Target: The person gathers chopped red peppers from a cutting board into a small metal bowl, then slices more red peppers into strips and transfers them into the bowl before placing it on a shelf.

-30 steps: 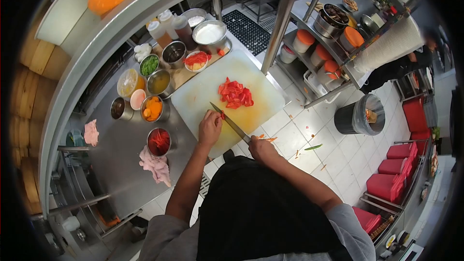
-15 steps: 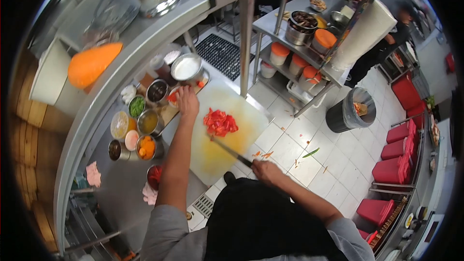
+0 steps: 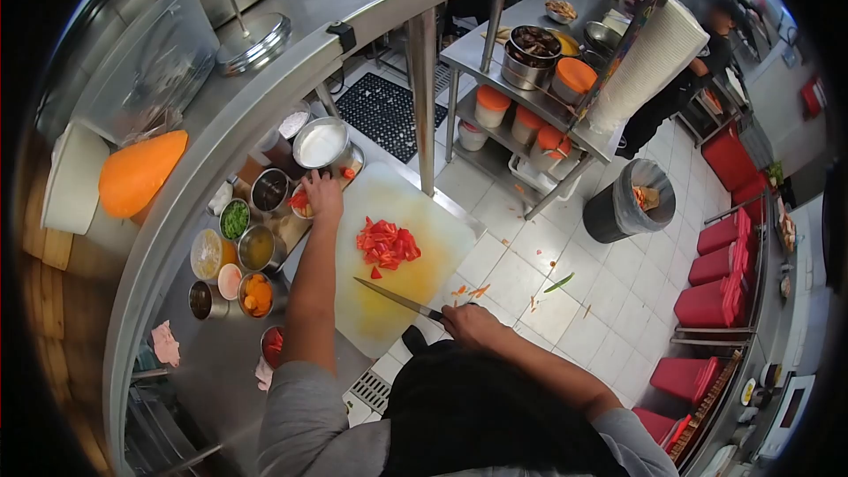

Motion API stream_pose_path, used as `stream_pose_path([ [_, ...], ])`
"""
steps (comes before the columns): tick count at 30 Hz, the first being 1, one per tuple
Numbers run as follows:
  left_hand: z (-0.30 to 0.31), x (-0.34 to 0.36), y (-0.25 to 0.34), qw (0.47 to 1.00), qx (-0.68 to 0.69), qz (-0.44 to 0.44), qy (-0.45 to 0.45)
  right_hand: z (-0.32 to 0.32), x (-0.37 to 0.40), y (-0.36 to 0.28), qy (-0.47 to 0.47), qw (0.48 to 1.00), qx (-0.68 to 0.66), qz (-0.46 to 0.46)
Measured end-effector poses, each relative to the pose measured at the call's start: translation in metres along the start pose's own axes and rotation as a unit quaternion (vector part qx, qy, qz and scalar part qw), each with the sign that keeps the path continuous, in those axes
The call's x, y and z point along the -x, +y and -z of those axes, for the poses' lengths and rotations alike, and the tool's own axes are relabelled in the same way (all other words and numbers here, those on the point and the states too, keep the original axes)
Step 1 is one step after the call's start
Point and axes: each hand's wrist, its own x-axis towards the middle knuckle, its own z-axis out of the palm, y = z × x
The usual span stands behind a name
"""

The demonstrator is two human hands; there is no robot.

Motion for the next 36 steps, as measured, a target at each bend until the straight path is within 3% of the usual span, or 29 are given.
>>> stream_pose_path([
  [2, 0.001, 0.002, -0.005, 1.000, 0.007, -0.011, 0.005, 0.001, -0.006, 0.002, -0.002, 1.000, 0.019, 0.000],
  [7, 0.040, 0.021, -0.011, 0.961, 0.191, -0.060, 0.190, 0.001, -0.012, 0.013, 0.014, 0.999, 0.031, 0.000],
  [11, 0.075, 0.093, -0.009, 0.936, 0.315, -0.049, 0.150, 0.003, -0.021, 0.026, 0.059, 0.998, 0.038, 0.005],
  [13, 0.070, 0.146, -0.002, 0.912, 0.408, -0.022, 0.043, 0.008, -0.020, 0.027, 0.060, 0.998, 0.024, 0.005],
  [16, 0.065, 0.210, 0.018, 0.908, 0.415, -0.012, 0.051, 0.014, -0.014, 0.017, 0.057, 0.998, 0.011, 0.006],
  [18, 0.062, 0.232, 0.029, 0.863, 0.502, 0.055, 0.011, 0.009, -0.013, 0.012, 0.063, 0.998, 0.014, 0.015],
  [24, 0.059, 0.247, 0.040, 0.808, 0.569, 0.106, 0.114, -0.009, -0.034, -0.007, 0.085, 0.994, 0.054, 0.039],
  [36, 0.053, 0.242, 0.043, 0.823, 0.554, 0.100, 0.074, -0.021, -0.054, -0.029, 0.080, 0.991, 0.090, 0.057],
])
